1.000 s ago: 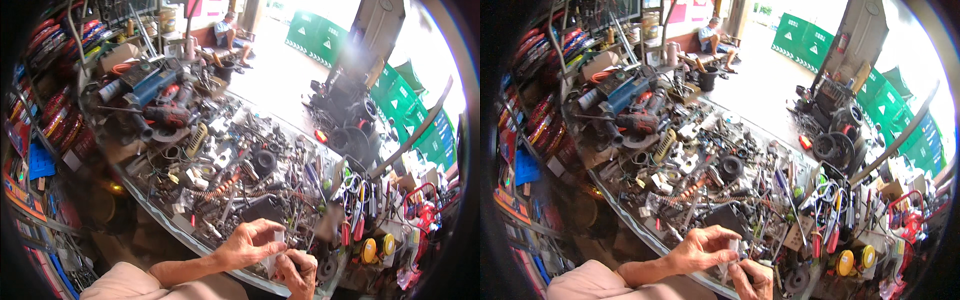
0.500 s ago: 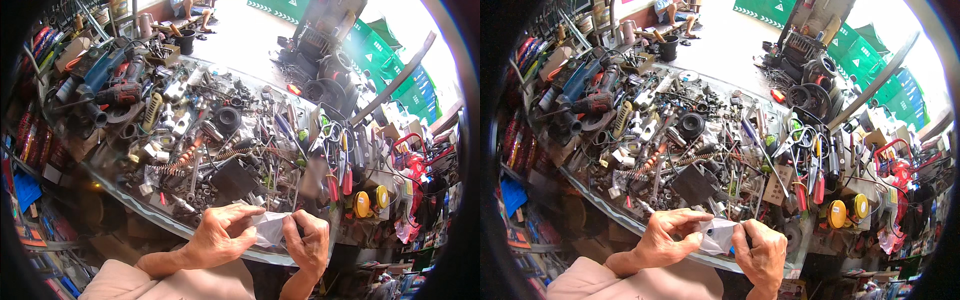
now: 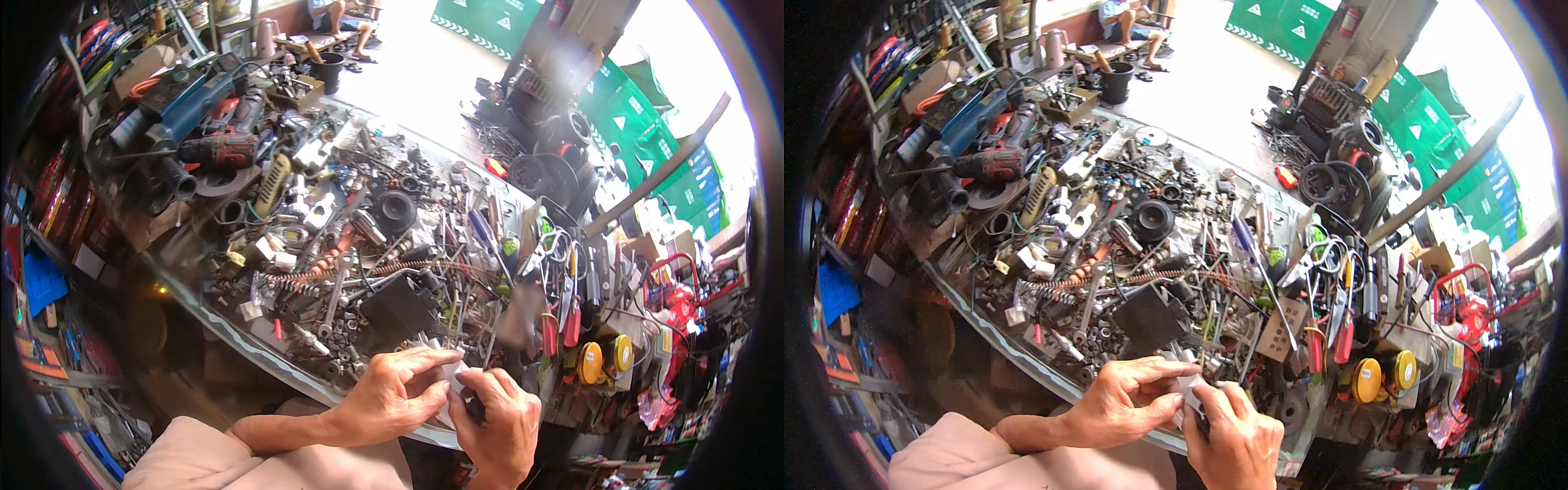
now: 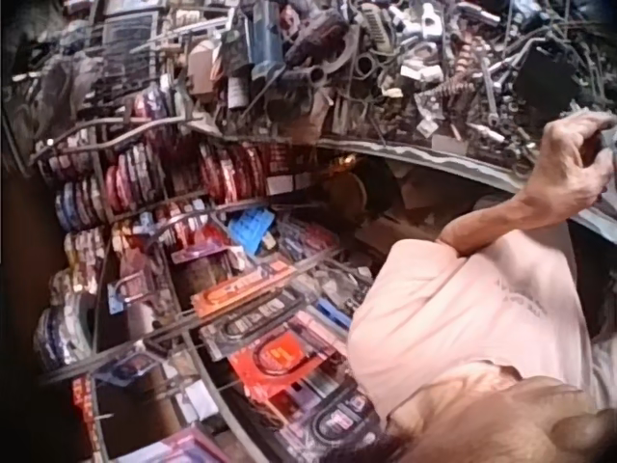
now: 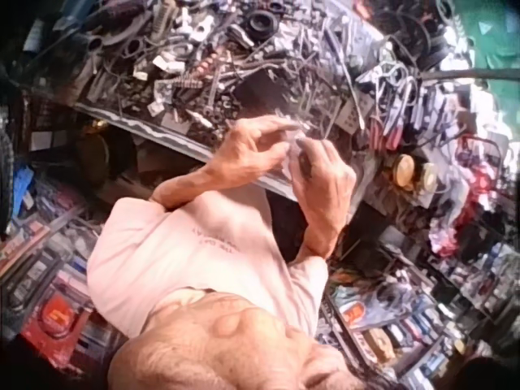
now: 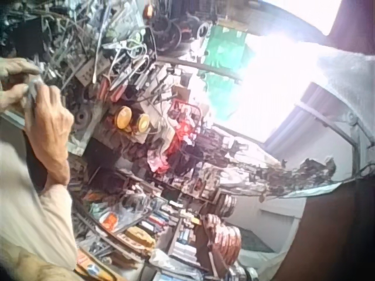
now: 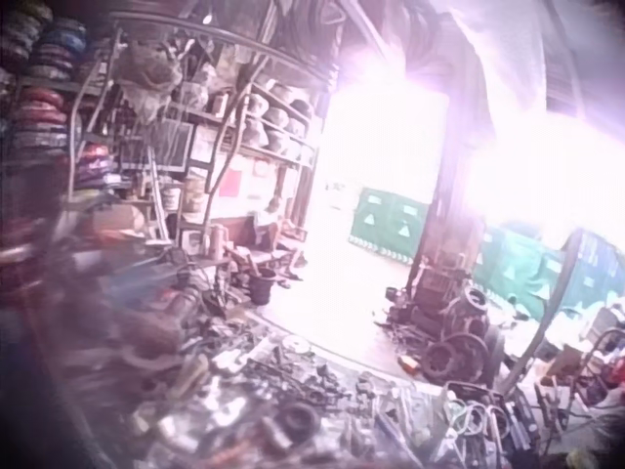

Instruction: The person stands at a cluttered workbench in a workshop, handling various small mechanical parts and tools. They remove a small black component from a plastic bag, inspect it, and then examine a metal bolt and a screwdriver. The person manipulates these items with their hands, turning them over and checking their condition.

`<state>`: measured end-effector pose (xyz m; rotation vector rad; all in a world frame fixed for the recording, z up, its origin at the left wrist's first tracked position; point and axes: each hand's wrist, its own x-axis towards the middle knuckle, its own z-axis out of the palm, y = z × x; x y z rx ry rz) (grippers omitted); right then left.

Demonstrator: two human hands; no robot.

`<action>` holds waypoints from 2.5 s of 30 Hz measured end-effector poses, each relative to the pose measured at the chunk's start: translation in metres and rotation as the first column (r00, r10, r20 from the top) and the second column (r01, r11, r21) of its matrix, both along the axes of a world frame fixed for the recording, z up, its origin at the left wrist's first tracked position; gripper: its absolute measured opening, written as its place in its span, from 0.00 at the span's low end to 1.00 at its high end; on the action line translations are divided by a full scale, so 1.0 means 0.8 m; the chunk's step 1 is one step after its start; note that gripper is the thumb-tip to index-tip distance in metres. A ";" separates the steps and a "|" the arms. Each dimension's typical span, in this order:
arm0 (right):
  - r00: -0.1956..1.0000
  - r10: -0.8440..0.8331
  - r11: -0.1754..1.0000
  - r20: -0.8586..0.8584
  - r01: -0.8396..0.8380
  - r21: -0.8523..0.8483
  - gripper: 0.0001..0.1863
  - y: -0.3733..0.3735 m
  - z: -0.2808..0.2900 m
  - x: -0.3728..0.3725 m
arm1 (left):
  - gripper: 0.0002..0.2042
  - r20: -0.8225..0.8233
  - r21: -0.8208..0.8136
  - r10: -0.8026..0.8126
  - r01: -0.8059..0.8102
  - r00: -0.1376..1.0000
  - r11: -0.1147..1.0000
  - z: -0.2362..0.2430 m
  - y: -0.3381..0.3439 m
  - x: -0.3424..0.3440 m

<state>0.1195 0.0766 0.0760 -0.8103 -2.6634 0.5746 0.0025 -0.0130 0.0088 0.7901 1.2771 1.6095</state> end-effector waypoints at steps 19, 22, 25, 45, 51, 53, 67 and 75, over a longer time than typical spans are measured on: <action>0.998 -0.002 0.998 -0.069 -0.002 -0.056 0.19 -0.005 0.004 0.002 | 0.19 0.237 0.030 -0.004 -0.003 0.971 1.000 -0.006 0.010 0.005; 0.965 -0.016 0.996 -0.260 -0.008 -0.090 0.17 -0.010 0.002 -0.006 | 0.19 0.315 -0.013 -0.053 0.060 0.948 0.998 -0.005 0.010 0.001; 0.899 -0.089 0.981 -0.429 0.004 -0.196 0.15 -0.022 -0.005 -0.010 | 0.20 0.309 0.097 -0.005 -0.026 0.951 0.995 -0.012 0.010 0.006; 0.829 -0.094 0.957 -0.551 0.229 0.180 0.25 -0.047 -0.048 -0.020 | 0.18 0.420 0.065 0.049 -0.084 0.906 0.994 -0.014 0.005 0.000; 0.874 -0.310 0.942 -0.374 0.228 -0.246 0.30 -0.051 -0.082 0.007 | 0.19 0.444 0.089 0.048 -0.097 0.895 0.991 -0.019 0.003 -0.004; 0.897 -0.264 0.945 -0.355 0.168 -0.280 0.13 -0.050 -0.091 0.014 | 0.19 0.419 0.111 0.053 -0.109 0.907 0.988 -0.021 0.003 -0.006; 0.696 -0.043 0.975 -0.716 -0.128 -0.183 0.10 -0.035 -0.030 0.005 | 0.18 -0.094 0.345 -0.434 0.439 0.896 0.830 -0.063 0.001 -0.037; 0.821 -0.314 0.847 -0.477 0.015 -0.532 0.12 -0.020 -0.065 0.007 | 0.12 0.187 0.370 -0.157 0.078 0.970 0.926 -0.067 -0.008 -0.017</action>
